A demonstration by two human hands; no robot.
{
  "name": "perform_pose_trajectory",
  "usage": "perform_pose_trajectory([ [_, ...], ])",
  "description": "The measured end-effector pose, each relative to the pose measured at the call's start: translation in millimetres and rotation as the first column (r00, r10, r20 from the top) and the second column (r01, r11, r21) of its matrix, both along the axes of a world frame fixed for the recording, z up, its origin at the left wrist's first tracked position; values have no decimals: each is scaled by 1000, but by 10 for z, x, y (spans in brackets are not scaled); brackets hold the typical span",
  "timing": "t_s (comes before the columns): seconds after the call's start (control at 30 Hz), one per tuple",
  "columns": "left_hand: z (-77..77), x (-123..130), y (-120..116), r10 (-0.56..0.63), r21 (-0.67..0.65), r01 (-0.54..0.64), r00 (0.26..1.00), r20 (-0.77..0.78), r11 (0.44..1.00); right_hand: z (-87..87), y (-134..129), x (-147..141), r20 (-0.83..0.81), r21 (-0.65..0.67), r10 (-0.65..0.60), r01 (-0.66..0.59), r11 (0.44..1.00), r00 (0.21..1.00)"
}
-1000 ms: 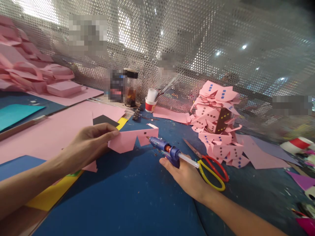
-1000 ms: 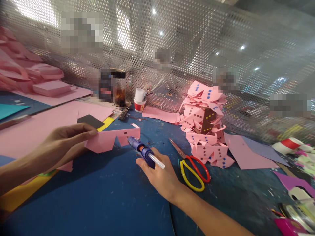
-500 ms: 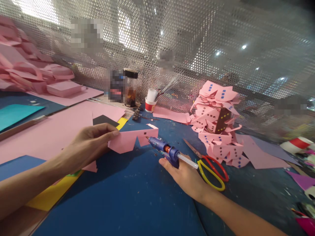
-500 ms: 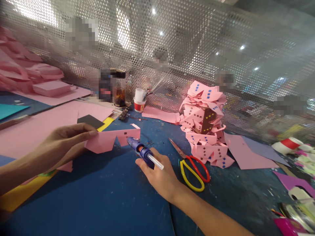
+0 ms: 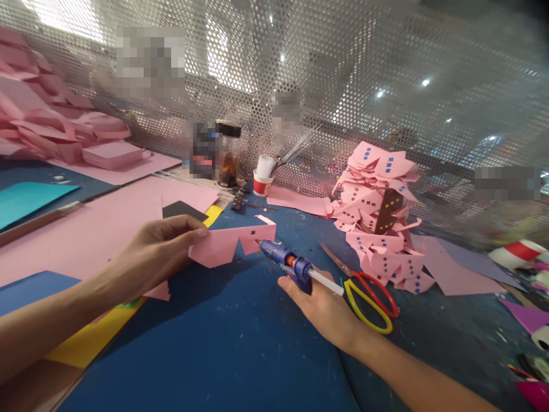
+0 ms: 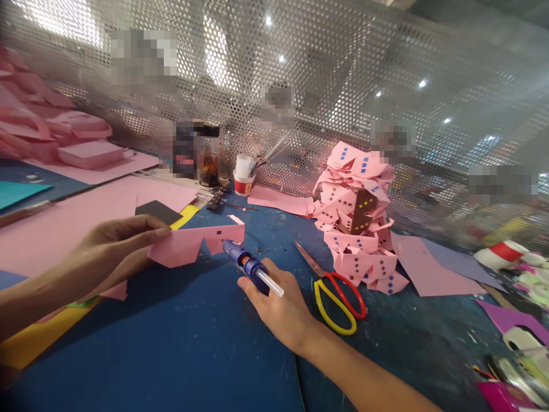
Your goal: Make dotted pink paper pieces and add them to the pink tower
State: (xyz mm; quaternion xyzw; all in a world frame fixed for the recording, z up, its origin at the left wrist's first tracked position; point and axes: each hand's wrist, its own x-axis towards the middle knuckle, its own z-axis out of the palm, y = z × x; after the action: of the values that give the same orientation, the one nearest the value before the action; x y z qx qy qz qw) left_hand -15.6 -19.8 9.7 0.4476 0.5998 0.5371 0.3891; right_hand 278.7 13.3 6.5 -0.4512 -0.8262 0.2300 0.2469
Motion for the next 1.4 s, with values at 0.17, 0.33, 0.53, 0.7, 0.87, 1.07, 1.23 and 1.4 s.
perform_pose_trajectory([
  [0.17,27,9,-5,-6,-4,6,1000,-4,1000,-7,4,-8,-32,1,1,-1,1000,999],
  [0.33,29,14,-6,-4,5,4,1000,20,1000,15,-8,-4,-118,-49,-7,1,999,993],
  [0.53,9,10,5,18,-32,-17,998,53,999,30,-6,10,-226,-219,-50,-1,976,973],
  [0.7,32,2,-4,26,-53,-26,1000,-5,998,44,-3,-1,-242,-297,-62,-13,955,968],
  [0.87,20,-58,15,71,-20,-75,986,-149,997,27,31,-31,-305,-305,-38,-59,951,952],
  [1.07,37,-155,58,98,9,-99,959,-265,995,-15,92,-70,-396,-337,8,-154,929,918],
  [1.23,69,-169,77,115,3,-117,968,-222,993,-39,109,-67,-443,-373,-2,-182,910,896],
  [1.4,41,-259,129,175,108,-154,961,-213,982,-27,128,-58,-450,-375,-24,-164,913,893],
])
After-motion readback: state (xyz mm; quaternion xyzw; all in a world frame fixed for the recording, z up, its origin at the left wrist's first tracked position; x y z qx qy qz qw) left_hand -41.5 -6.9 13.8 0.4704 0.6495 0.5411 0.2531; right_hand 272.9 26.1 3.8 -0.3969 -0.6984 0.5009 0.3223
